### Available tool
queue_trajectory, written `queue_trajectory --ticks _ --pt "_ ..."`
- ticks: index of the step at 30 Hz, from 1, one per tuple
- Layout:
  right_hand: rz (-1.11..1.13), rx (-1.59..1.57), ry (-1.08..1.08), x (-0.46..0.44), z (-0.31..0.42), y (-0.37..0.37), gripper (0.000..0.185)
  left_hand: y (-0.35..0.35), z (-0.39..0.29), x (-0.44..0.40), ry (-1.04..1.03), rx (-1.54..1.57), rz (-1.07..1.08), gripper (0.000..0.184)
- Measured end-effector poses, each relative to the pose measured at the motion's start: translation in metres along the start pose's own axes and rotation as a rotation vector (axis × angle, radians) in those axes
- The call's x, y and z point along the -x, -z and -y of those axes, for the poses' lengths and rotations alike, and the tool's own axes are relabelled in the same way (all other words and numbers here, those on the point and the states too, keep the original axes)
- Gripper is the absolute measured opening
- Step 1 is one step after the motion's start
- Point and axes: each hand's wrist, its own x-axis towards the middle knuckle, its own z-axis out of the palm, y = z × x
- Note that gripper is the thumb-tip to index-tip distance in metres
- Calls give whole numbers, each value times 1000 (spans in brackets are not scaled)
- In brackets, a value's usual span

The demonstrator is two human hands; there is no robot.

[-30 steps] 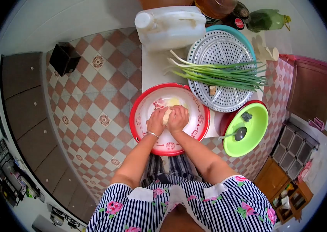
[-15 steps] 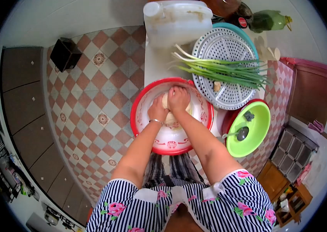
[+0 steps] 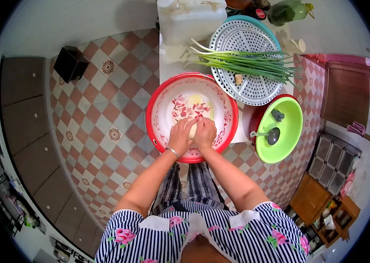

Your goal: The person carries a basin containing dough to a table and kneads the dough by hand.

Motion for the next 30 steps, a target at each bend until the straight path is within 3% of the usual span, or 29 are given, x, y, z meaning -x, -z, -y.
queue_trajectory --ticks 1,5,9,18,25,28,30 --pt "5 -13 -29 3 -4 -4 20 -3 0 -1 -13 -75 -52 77" --pt "-247 31 181 -5 -7 -30 14 -20 23 -16 17 -139 -137 69" --pt "-256 100 234 -43 -7 -51 13 -15 32 -51 130 -95 -160 62" --pt "-28 336 36 -95 0 -75 19 -11 59 -95 189 -81 -141 56" --pt "6 364 30 -112 3 -78 34 -19 64 -100 237 -3 -183 57" --pt "108 331 27 -111 6 -65 47 -11 64 -97 216 63 -120 66" --pt "413 22 -178 -117 -4 -24 53 0 51 -77 187 132 -73 72"
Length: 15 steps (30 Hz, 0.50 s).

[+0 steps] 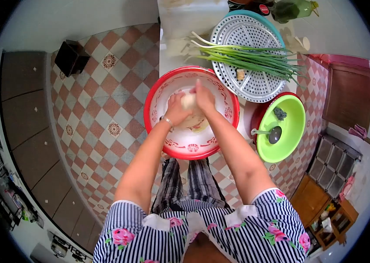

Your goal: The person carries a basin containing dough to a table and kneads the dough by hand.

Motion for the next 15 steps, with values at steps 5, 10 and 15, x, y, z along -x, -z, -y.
queue_trajectory --ticks 5,10,15 --pt "-219 69 -11 95 -8 -5 36 5 -34 80 77 73 170 78" --pt "-589 -6 204 128 -26 -47 19 -8 -30 102 -101 -403 -19 78" --pt "-668 84 273 95 -27 -59 11 -25 -1 75 -124 -395 -92 71"
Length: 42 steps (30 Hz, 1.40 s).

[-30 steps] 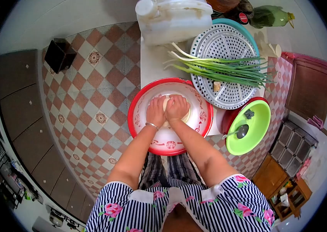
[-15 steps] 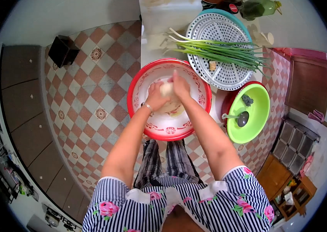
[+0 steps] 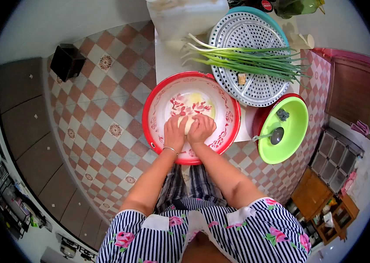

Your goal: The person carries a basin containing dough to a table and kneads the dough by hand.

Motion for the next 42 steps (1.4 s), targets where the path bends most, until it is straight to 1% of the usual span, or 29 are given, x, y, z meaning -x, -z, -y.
queue_trajectory --ticks 1,2,4,5,8,10,11,14,19,20,23,24,27,29,30,31,33,34,37,40,42 --pt "8 24 7 -6 -2 -6 11 2 0 -10 22 26 -7 70" --pt "16 45 16 -13 -3 -12 11 4 1 -21 10 -12 -14 70" --pt "10 98 42 -31 -5 -26 12 6 4 -40 25 43 -4 67" --pt "62 118 16 -38 -5 -32 13 8 5 -49 33 70 0 66" --pt "186 180 -43 -62 3 -41 18 7 9 -70 92 45 61 74" --pt "229 218 -53 -75 3 -52 22 6 12 -83 85 21 36 70" --pt "236 218 -62 -80 3 -56 24 5 12 -87 84 9 25 68" --pt "239 206 -80 -95 8 -67 30 3 13 -99 179 -1 96 62" --pt "210 213 -127 -108 17 -71 39 -1 16 -112 180 35 46 57" --pt "225 206 -128 -110 15 -70 42 2 15 -108 177 47 46 57" --pt "348 106 -262 -109 12 -65 43 2 15 -100 180 105 21 55" --pt "498 -15 -238 -110 -1 -59 46 12 12 -91 137 144 44 59" --pt "536 -130 -269 -96 4 -4 44 44 -12 -48 78 334 126 70" --pt "459 113 -148 -61 15 23 39 46 -28 -15 96 298 98 80" --pt "405 67 -155 -43 13 30 35 42 -33 -5 132 337 92 82" --pt "351 22 -164 -26 8 31 31 38 -34 1 98 238 67 81" --pt "196 31 -91 -1 5 31 26 28 -31 12 26 43 29 79" --pt "120 36 -54 4 3 26 23 20 -27 13 15 43 13 76" --pt "-1 16 21 3 -4 8 19 -1 -12 1 -42 -47 -91 74" --pt "48 9 52 -13 -9 -5 17 -6 -4 -18 -15 -51 -88 75" --pt "79 30 79 -28 -9 -17 17 -3 -3 -31 66 -57 -22 76"
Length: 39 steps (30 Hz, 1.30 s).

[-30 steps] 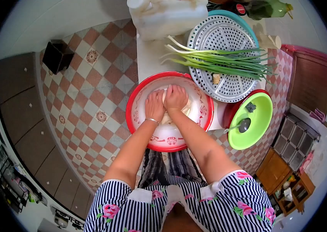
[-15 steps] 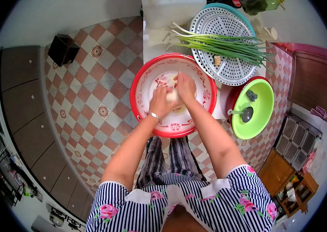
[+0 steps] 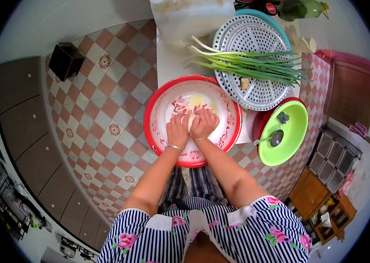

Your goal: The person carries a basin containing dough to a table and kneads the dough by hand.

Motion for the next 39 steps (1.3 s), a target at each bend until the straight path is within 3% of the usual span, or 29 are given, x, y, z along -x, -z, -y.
queue_trajectory --ticks 5,8,12,14,17,20,23,26,27,28,31,32,35,36,39 --pt "140 92 3 -35 2 -20 15 2 -3 -27 186 26 80 76" --pt "230 169 29 -60 6 -34 24 9 -9 -44 313 28 153 76" --pt "495 7 -176 -98 26 -26 32 17 -15 -62 457 62 215 75" --pt "488 -95 -275 -98 24 -25 32 16 -15 -59 462 77 172 74" --pt "180 -641 -266 -81 -23 -33 35 15 -11 -58 525 138 171 74" --pt "-30 -169 -370 -51 -30 21 45 20 -13 -54 571 227 248 78" --pt "-10 -642 -677 -17 -84 -33 58 12 -19 -42 591 239 218 76" --pt "351 -717 -671 -69 -28 25 61 -51 33 -25 563 755 184 72" --pt "456 -757 -653 -81 -15 34 62 -43 38 -30 517 899 221 72" --pt "383 -638 -319 -80 -16 29 56 -36 39 -34 469 1045 262 72" --pt "238 -235 222 -72 23 72 44 16 21 -44 493 1252 380 73" --pt "223 -287 265 -65 27 79 29 51 0 -50 429 1158 384 73" --pt "556 -1020 -246 -41 2 77 17 44 4 -34 219 944 327 72" --pt "520 -1192 -517 -48 16 95 22 42 2 -18 119 809 269 72" --pt "409 -469 -240 -18 4 52 33 64 -30 11 -66 498 232 78"
